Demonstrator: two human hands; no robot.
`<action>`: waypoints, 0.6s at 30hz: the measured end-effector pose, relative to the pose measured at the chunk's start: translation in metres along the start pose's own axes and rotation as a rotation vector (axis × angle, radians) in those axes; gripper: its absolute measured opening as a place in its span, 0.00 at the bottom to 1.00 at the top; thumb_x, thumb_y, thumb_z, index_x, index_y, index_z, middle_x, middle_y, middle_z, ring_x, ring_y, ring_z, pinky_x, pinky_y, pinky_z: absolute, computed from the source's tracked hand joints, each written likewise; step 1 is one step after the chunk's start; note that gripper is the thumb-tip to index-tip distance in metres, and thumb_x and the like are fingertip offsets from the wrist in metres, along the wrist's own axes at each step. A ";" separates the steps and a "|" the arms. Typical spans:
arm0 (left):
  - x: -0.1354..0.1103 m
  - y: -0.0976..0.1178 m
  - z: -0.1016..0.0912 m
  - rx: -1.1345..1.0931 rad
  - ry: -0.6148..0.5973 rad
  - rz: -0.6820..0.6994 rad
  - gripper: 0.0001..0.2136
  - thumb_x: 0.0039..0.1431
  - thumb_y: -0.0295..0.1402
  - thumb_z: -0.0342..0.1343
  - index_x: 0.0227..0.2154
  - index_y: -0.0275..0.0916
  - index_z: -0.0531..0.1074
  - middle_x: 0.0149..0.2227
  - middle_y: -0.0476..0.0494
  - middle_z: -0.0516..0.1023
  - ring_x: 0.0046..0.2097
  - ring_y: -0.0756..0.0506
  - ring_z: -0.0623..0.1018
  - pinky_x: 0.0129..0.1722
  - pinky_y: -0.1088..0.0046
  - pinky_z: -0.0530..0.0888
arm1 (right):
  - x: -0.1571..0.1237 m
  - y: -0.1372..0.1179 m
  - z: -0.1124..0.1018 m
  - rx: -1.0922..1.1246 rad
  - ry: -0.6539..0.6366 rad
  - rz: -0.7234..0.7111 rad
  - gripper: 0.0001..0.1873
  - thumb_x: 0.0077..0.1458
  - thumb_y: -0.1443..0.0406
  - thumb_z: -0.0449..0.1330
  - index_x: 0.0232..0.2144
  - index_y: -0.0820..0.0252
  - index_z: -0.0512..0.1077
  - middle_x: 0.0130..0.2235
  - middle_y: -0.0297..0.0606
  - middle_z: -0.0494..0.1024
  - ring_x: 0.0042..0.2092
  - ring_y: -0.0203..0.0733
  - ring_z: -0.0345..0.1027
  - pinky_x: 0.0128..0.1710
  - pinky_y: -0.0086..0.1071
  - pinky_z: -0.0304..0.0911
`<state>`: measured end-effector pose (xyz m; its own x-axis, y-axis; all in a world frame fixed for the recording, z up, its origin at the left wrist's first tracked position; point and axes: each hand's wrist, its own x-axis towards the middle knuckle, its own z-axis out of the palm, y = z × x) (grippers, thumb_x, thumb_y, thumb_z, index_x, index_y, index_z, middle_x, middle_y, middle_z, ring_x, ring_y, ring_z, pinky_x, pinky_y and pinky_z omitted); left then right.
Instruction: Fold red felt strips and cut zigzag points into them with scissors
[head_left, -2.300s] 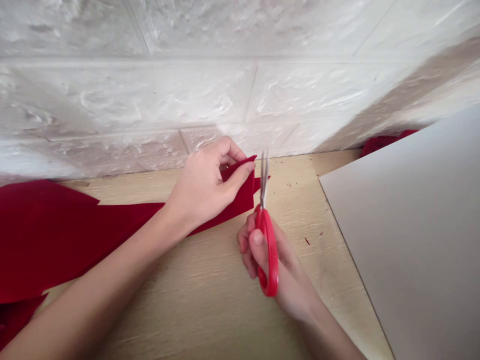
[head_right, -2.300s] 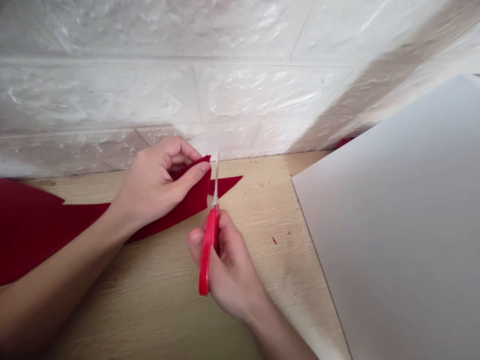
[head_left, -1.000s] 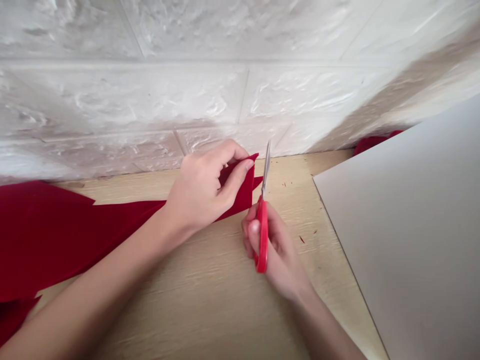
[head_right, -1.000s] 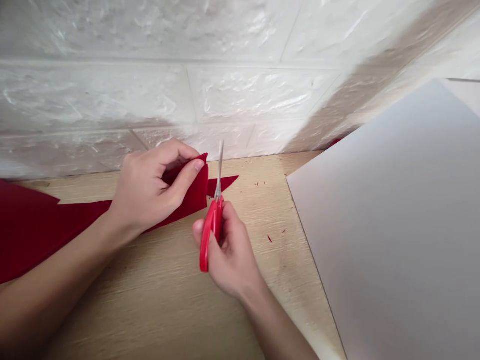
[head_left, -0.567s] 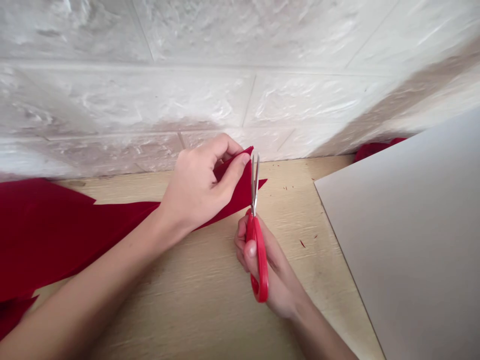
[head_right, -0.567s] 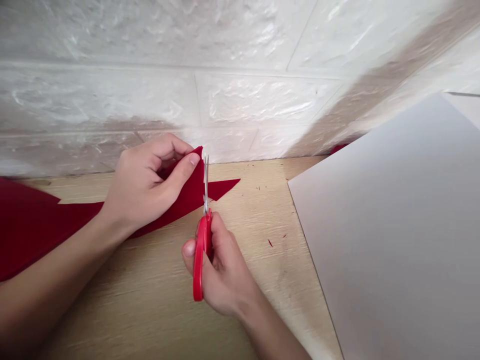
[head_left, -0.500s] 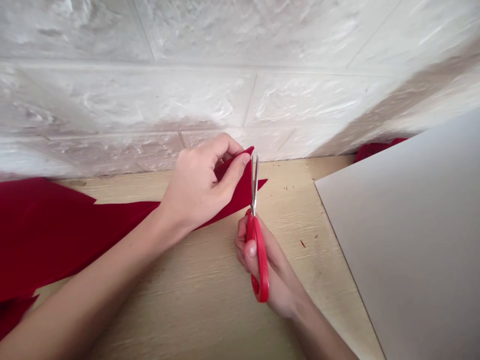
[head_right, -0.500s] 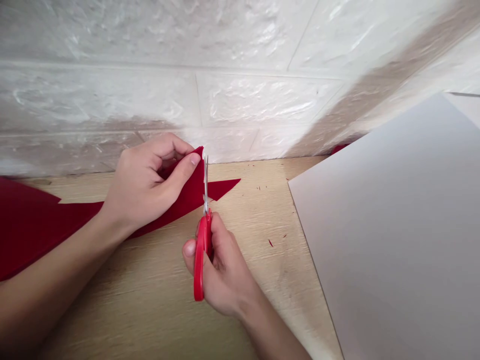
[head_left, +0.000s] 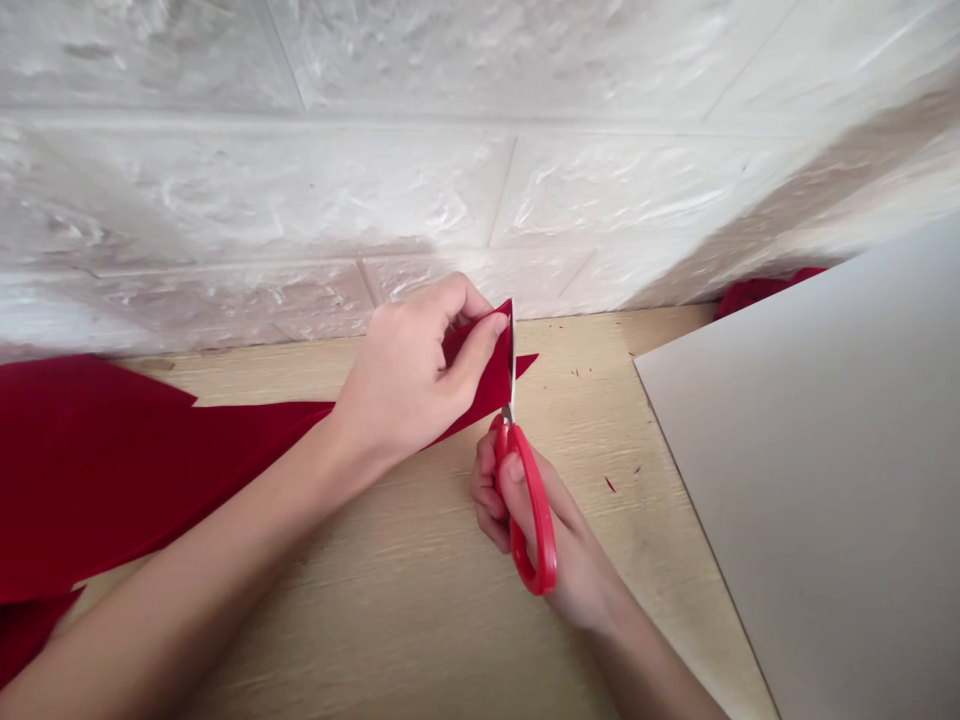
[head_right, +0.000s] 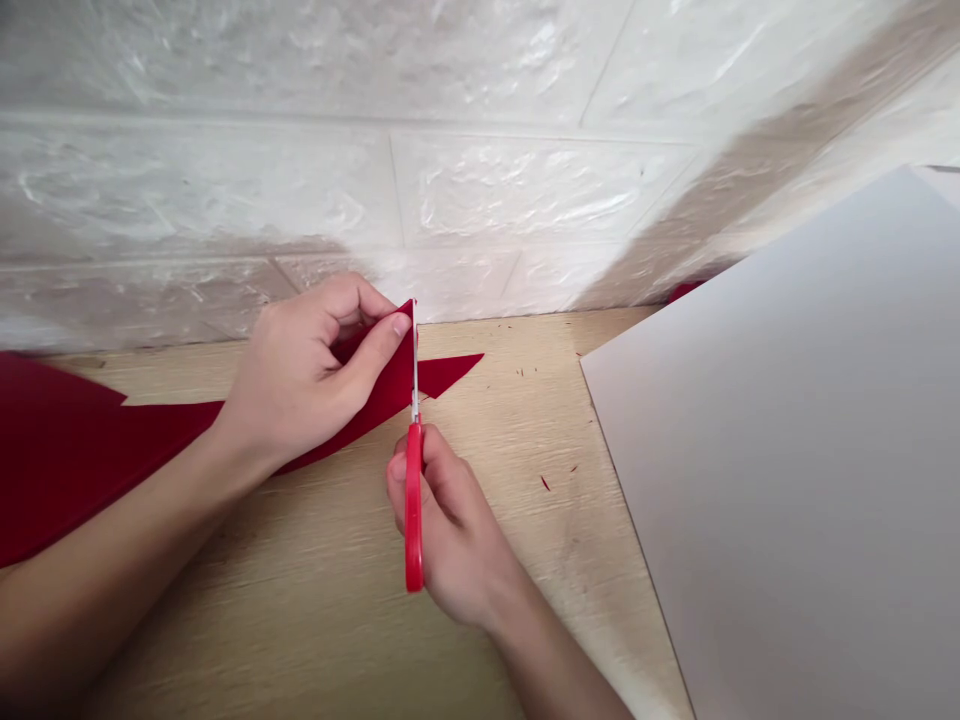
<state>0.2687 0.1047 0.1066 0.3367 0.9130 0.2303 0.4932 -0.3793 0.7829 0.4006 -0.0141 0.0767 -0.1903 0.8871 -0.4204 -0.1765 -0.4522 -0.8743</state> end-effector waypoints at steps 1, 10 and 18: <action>0.000 0.000 0.001 -0.001 0.001 0.002 0.09 0.65 0.36 0.54 0.29 0.42 0.69 0.23 0.53 0.72 0.24 0.50 0.68 0.26 0.70 0.65 | 0.000 0.001 0.000 0.017 -0.007 0.002 0.24 0.65 0.41 0.51 0.32 0.54 0.59 0.28 0.26 0.57 0.26 0.32 0.46 0.25 0.30 0.47; -0.002 -0.001 0.007 0.036 0.021 0.011 0.08 0.65 0.33 0.54 0.28 0.41 0.68 0.19 0.54 0.68 0.20 0.52 0.63 0.22 0.72 0.61 | 0.005 0.001 0.006 0.158 -0.010 0.031 0.29 0.59 0.38 0.57 0.30 0.54 0.57 0.26 0.25 0.53 0.25 0.30 0.42 0.24 0.30 0.44; -0.003 0.000 0.007 0.045 0.021 0.002 0.10 0.66 0.34 0.54 0.27 0.41 0.68 0.19 0.55 0.66 0.19 0.53 0.59 0.21 0.72 0.58 | 0.007 0.004 0.010 0.237 -0.009 0.009 0.27 0.59 0.40 0.58 0.30 0.55 0.57 0.26 0.24 0.53 0.25 0.29 0.43 0.23 0.28 0.44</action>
<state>0.2737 0.1008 0.1018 0.3210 0.9151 0.2440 0.5286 -0.3869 0.7555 0.3893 -0.0108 0.0731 -0.2016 0.8828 -0.4243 -0.3962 -0.4697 -0.7890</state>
